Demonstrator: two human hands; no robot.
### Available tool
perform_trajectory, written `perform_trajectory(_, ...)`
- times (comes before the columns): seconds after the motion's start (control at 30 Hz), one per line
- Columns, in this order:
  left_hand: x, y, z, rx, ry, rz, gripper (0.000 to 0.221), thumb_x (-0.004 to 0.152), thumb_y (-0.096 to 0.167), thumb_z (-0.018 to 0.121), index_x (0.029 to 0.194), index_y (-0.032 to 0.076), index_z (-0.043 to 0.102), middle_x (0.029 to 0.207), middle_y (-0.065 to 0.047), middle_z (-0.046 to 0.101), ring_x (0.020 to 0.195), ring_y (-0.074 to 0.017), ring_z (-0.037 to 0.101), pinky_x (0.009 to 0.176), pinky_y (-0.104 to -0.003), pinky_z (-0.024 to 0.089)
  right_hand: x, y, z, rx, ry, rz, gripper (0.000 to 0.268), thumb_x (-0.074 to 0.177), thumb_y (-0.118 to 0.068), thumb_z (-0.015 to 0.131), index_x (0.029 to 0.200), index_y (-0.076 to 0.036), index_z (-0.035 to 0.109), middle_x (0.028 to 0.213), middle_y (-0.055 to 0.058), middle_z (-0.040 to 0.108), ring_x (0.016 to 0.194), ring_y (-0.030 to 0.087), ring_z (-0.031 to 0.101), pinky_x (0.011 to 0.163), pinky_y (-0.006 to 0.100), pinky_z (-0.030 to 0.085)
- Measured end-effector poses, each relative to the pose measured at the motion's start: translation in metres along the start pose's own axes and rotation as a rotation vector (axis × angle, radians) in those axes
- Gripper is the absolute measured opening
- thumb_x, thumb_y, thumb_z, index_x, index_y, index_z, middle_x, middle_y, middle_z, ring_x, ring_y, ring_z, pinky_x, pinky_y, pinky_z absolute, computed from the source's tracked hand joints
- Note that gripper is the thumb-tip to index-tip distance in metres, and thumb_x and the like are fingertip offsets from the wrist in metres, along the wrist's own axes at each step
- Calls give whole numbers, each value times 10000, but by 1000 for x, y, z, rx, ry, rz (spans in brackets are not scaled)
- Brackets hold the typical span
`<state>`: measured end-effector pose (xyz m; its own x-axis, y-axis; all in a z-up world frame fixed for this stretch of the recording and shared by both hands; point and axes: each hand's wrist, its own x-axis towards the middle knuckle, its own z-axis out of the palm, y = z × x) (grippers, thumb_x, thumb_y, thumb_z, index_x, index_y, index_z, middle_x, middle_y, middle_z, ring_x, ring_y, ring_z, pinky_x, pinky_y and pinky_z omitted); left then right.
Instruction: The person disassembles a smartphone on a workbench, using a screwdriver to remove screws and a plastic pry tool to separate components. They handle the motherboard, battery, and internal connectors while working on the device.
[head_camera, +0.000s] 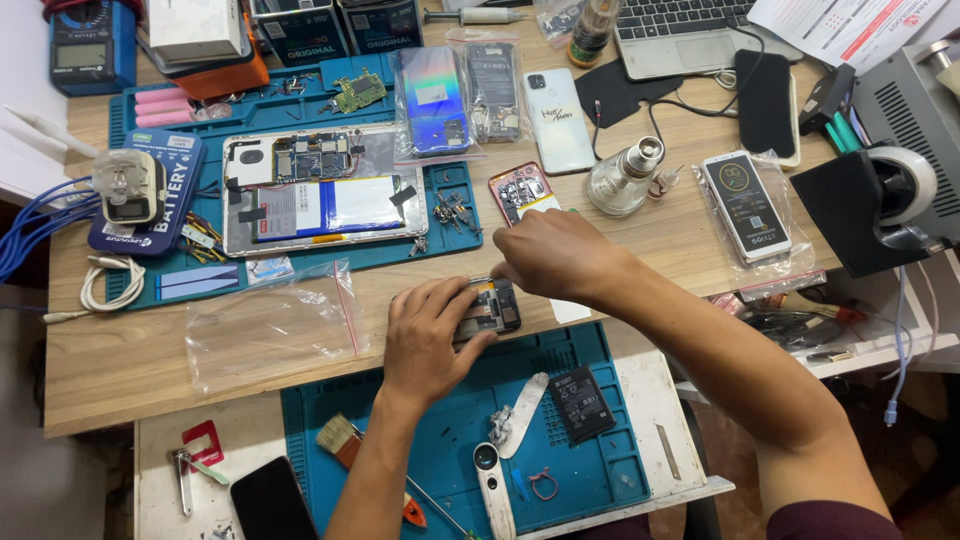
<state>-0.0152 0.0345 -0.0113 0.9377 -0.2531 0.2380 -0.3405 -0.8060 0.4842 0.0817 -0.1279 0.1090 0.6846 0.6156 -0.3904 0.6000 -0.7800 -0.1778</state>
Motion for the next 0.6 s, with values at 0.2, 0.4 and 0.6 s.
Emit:
perform_trajectory(0.2, 1, 1, -1, 6, -6, -11, 479, 778, 498, 607, 1131, 175, 582, 1199, 4, 533, 1148, -196, 465, 994, -423, 300, -5, -6, -8, 47, -17, -74, 156, 834, -75, 559, 945, 4, 635, 798, 203, 632, 742, 363, 660, 624, 426, 544)
perform_trajectory(0.4, 1, 3, -3, 2, -35, -31, 480, 786, 506, 595, 1137, 179, 580, 1203, 2, 535, 1156, -192, 459, 1002, -425, 293, -3, -6, -5, 55, -12, -111, 164, 850, -50, 508, 920, 4, 646, 778, 209, 635, 733, 362, 661, 630, 420, 541)
perform_trajectory(0.6, -1, 1, -1, 19, -29, -23, 486, 783, 508, 594, 1142, 181, 574, 1215, 6, 526, 1168, -194, 450, 1007, -424, 287, -6, -1, 1, 18, -2, -49, 159, 859, -109, 538, 919, 11, 623, 753, 208, 624, 686, 337, 653, 584, 413, 533)
